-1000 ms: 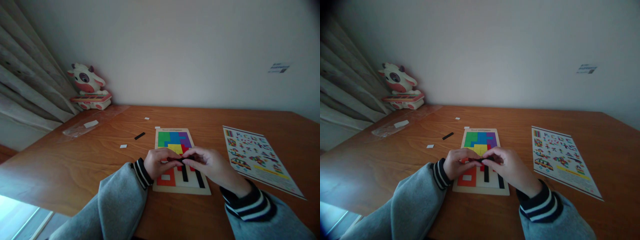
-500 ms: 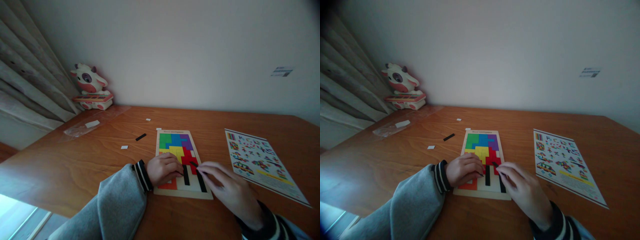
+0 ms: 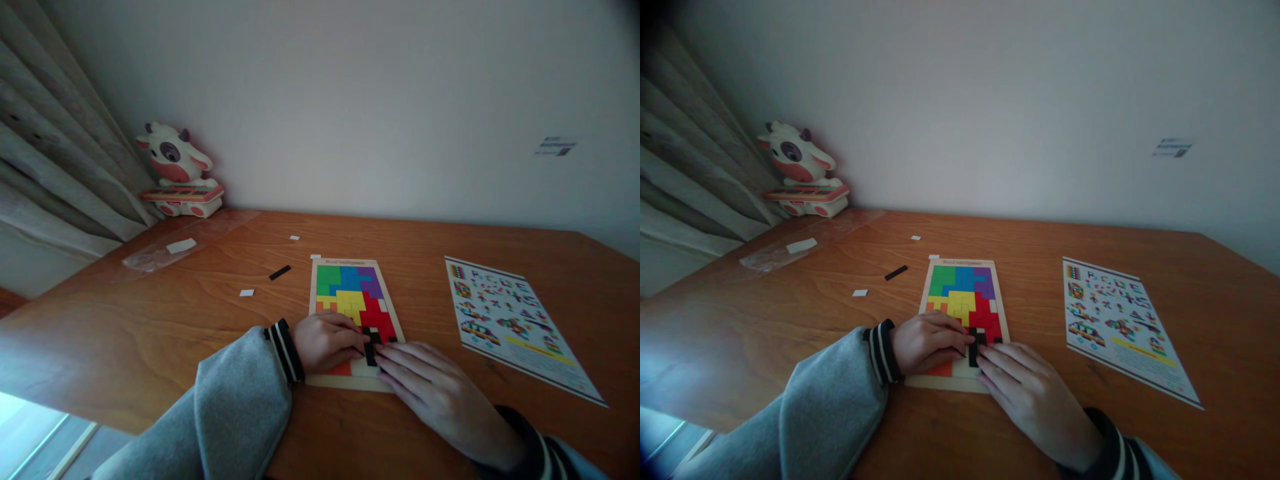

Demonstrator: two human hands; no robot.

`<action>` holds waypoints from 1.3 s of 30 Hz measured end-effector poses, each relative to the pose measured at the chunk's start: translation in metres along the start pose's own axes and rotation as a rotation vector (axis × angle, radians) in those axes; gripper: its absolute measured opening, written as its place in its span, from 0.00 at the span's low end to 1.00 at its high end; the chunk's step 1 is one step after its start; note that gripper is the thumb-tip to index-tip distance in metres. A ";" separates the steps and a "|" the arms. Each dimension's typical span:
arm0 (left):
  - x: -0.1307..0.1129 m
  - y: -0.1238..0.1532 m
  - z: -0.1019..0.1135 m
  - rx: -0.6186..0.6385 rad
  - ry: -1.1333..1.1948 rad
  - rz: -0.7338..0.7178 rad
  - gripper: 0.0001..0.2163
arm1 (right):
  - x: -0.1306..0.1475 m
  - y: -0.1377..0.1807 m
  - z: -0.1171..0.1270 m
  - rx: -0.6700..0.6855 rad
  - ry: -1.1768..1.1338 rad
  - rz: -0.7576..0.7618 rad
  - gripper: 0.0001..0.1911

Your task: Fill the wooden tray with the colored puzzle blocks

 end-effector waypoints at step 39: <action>-0.026 -0.008 0.002 -0.144 0.150 0.102 0.07 | -0.060 -0.037 -0.007 -0.237 -0.333 -0.387 0.08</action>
Point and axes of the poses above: each hand's wrist, its own y-axis away from the middle knuckle, its own z-axis out of the back of the hand, x = y × z, the point moved 1 cm from there along -y, towards the middle knuckle, and after that the axes turned 4 degrees about -y, right-handed, at the moved point
